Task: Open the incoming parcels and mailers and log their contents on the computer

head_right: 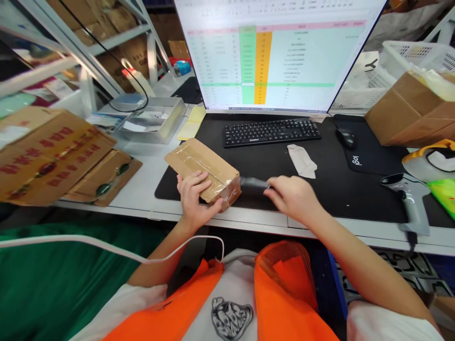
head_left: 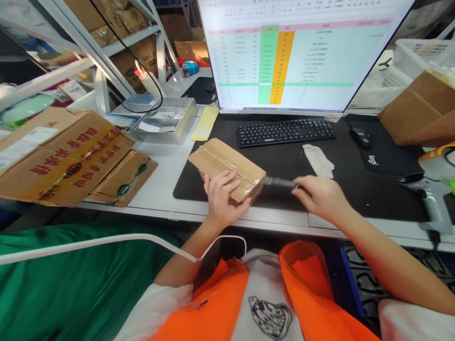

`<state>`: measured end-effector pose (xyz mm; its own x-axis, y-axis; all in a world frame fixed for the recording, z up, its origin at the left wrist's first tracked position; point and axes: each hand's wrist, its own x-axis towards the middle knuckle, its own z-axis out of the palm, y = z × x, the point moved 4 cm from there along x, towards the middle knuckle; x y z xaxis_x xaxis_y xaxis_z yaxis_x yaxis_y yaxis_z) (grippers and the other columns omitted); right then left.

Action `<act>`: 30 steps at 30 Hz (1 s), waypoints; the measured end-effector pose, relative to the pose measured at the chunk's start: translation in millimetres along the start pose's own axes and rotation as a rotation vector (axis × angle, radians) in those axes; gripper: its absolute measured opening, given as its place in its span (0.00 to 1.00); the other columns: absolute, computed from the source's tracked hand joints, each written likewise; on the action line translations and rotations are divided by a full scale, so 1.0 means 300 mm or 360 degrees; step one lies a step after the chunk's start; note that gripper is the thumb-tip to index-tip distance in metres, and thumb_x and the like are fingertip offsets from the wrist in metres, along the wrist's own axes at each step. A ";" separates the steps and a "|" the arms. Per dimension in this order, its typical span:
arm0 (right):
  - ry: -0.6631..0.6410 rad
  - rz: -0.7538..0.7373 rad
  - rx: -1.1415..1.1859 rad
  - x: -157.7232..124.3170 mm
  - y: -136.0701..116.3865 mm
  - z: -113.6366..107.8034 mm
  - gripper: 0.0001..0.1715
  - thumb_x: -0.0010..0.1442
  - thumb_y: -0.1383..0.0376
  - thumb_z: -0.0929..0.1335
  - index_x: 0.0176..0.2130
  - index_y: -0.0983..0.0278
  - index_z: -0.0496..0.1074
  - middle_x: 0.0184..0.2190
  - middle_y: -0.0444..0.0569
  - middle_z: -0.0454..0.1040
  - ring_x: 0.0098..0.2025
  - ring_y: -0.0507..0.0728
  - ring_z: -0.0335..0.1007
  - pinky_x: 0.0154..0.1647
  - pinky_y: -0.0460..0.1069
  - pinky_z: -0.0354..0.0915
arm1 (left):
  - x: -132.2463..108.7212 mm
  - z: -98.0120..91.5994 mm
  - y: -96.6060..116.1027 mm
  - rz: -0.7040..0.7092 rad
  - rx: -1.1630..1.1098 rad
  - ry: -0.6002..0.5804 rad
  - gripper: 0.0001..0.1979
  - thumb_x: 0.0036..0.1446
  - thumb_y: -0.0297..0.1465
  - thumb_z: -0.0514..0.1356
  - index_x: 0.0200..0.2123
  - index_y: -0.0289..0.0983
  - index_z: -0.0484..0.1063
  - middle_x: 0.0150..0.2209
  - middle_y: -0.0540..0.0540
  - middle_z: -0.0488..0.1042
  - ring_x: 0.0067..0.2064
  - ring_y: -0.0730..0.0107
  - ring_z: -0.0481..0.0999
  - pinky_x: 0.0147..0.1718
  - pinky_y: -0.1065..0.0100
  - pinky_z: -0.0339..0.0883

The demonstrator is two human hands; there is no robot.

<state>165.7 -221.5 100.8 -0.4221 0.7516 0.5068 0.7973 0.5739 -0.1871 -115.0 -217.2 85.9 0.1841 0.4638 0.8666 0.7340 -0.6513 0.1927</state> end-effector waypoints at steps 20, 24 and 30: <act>0.0295 0.0268 0.0318 0.060 -0.146 -0.149 0.16 0.72 0.58 0.67 0.52 0.62 0.80 0.42 0.52 0.82 0.39 0.60 0.80 0.40 0.51 0.73 | 0.106 -0.110 -0.253 -0.0270 0.0188 -0.0136 0.25 0.53 0.50 0.72 0.46 0.40 0.76 0.51 0.39 0.79 0.55 0.49 0.75 0.58 0.46 0.65; 0.0009 0.0064 0.0111 0.140 -0.263 -0.161 0.17 0.74 0.59 0.65 0.53 0.61 0.80 0.38 0.49 0.82 0.35 0.59 0.79 0.34 0.50 0.69 | 0.044 -0.183 -0.165 -0.0048 0.0143 -0.0011 0.16 0.55 0.44 0.72 0.41 0.43 0.78 0.44 0.44 0.83 0.49 0.53 0.78 0.52 0.50 0.65; -0.0190 -0.0124 -0.0067 0.217 -0.400 -0.114 0.16 0.74 0.62 0.65 0.52 0.61 0.80 0.37 0.49 0.82 0.33 0.57 0.77 0.31 0.49 0.65 | -0.052 -0.218 -0.117 0.0054 0.0138 0.0174 0.07 0.55 0.37 0.72 0.39 0.47 0.81 0.38 0.47 0.84 0.42 0.57 0.78 0.46 0.53 0.64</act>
<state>57.2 -252.4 184.9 -0.5297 0.7401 0.4144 0.7765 0.6197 -0.1142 -186.4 -240.9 95.6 0.1409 0.3707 0.9180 0.7829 -0.6092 0.1259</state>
